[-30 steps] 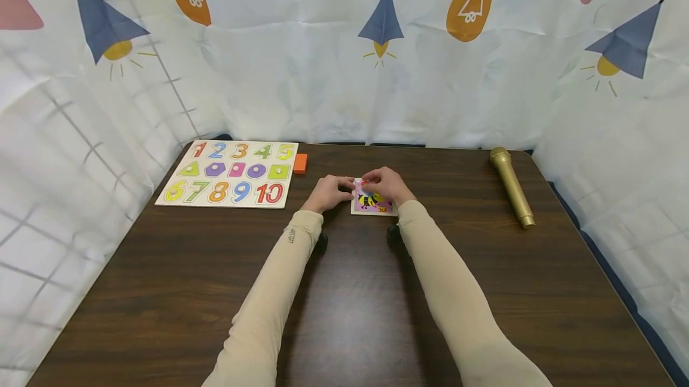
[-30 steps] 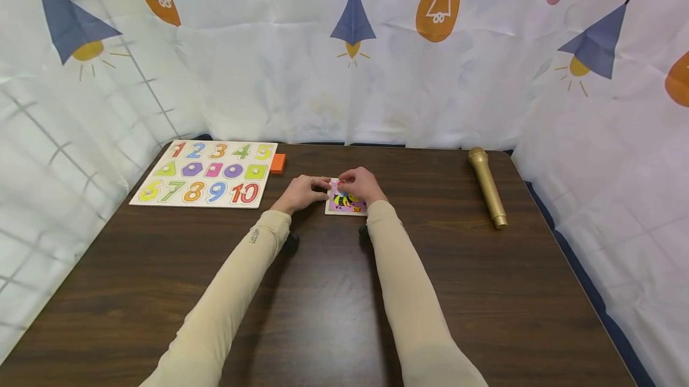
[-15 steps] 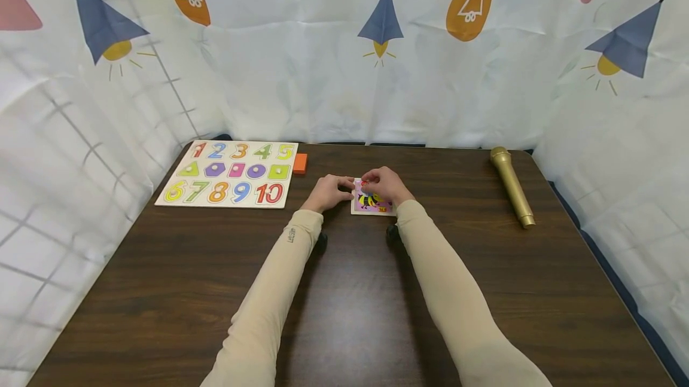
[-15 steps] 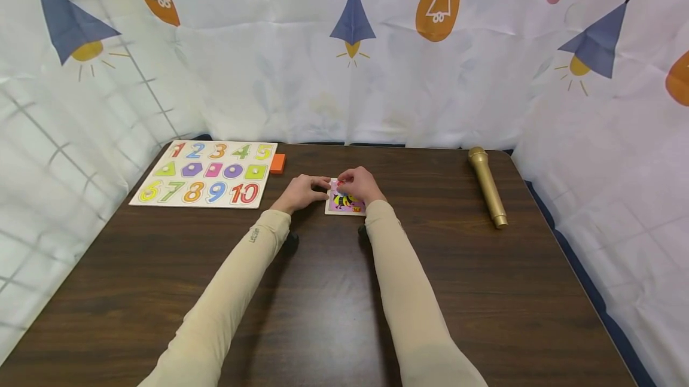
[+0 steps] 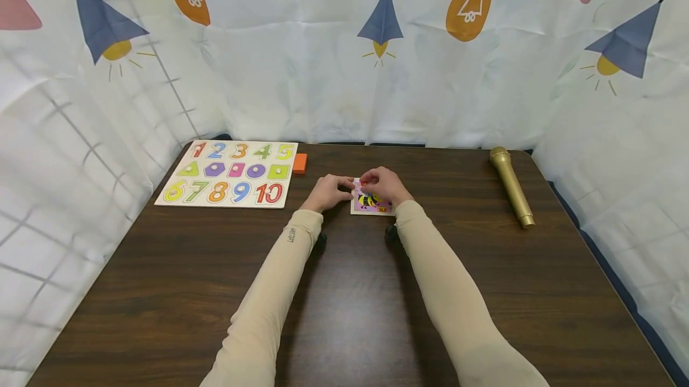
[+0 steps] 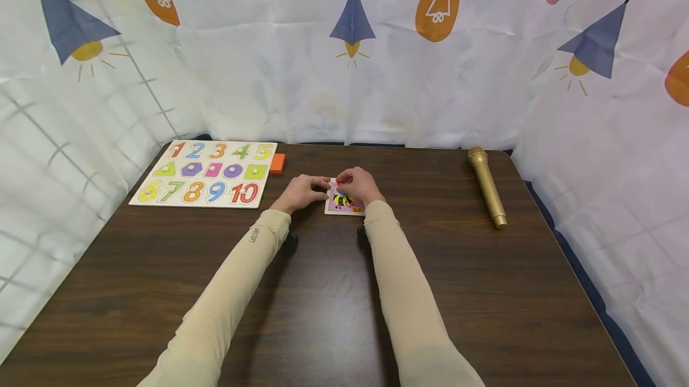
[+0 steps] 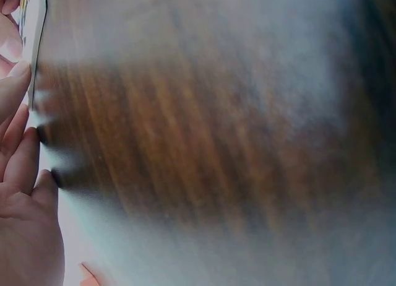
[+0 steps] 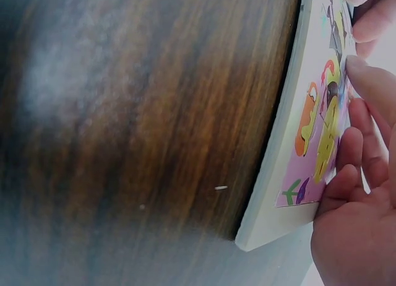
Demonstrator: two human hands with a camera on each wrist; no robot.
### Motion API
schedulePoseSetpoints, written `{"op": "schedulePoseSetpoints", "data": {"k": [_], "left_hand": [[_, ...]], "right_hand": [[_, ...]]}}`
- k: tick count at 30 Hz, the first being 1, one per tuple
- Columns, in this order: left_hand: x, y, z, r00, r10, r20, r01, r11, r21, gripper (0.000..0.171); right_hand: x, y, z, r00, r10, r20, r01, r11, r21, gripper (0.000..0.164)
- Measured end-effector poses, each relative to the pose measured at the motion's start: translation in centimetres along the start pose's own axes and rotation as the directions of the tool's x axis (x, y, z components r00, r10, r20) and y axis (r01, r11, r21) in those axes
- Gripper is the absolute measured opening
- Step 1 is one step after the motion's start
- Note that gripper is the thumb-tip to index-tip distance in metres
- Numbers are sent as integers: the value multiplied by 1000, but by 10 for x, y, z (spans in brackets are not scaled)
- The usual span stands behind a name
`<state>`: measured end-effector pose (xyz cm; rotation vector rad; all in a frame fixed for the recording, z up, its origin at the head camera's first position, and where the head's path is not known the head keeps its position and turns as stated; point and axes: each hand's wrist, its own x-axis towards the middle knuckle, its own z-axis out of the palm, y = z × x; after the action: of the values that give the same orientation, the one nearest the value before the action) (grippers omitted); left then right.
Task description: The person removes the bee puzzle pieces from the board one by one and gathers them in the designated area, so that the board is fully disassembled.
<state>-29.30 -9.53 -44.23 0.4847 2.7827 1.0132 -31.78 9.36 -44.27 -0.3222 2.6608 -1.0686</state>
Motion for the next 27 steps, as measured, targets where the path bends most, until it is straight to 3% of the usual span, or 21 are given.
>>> {"op": "schedulePoseSetpoints", "data": {"k": [6, 18, 27], "left_hand": [[0, 0, 0, 1000, -13, 4, 13, 1000, -10, 27], [0, -1, 0, 1000, -13, 6, 13, 1000, -12, 28], [3, -2, 2, 1000, -28, 7, 28, 999, -15, 27]], "right_hand": [[0, 0, -1, 1000, -5, 26, 5, 1000, -5, 35], [-4, -2, -4, 998, -49, 48, 50, 999, -10, 33], [-1, 2, -3, 998, -25, 58, 24, 1000, 16, 36]]}}
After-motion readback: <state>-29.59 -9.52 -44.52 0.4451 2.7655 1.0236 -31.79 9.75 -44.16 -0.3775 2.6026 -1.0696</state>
